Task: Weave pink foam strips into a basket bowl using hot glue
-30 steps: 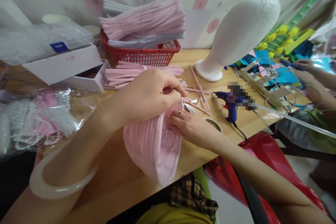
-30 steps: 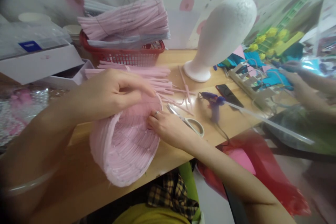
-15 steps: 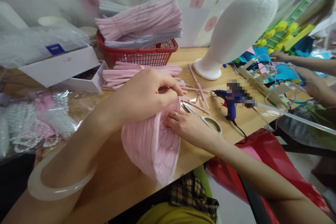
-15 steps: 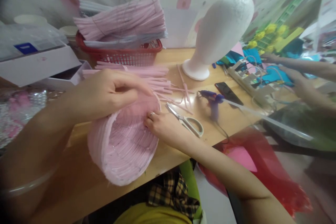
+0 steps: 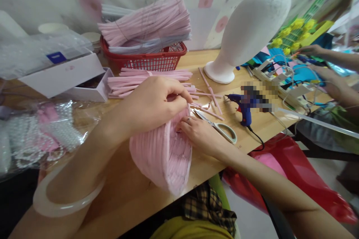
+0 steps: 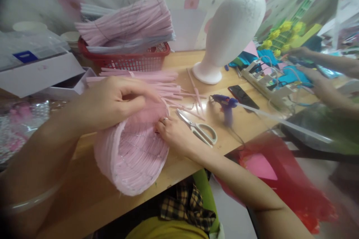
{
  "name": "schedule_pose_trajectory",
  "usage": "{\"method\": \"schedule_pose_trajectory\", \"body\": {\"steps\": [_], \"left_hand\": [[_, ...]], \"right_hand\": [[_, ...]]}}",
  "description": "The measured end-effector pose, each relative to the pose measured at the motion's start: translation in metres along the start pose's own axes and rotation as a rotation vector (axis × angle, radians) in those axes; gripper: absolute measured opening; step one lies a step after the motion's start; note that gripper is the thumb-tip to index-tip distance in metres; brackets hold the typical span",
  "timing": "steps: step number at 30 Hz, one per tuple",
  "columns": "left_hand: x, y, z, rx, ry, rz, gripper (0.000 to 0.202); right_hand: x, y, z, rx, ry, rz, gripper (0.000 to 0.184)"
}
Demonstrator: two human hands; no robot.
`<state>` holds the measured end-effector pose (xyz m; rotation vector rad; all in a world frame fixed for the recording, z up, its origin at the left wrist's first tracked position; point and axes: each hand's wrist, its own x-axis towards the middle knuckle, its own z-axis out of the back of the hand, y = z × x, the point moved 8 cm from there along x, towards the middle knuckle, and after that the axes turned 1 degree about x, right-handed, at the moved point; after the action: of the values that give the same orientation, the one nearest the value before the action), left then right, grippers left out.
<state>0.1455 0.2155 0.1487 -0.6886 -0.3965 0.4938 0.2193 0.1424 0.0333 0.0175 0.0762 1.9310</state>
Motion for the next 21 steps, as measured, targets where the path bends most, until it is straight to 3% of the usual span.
{"method": "schedule_pose_trajectory", "body": {"steps": [21], "left_hand": [[0.0,0.003,-0.002,0.036,0.014,0.016,0.035]], "right_hand": [[0.004,-0.014,0.001,0.165,-0.135,-0.072,0.019]]}}
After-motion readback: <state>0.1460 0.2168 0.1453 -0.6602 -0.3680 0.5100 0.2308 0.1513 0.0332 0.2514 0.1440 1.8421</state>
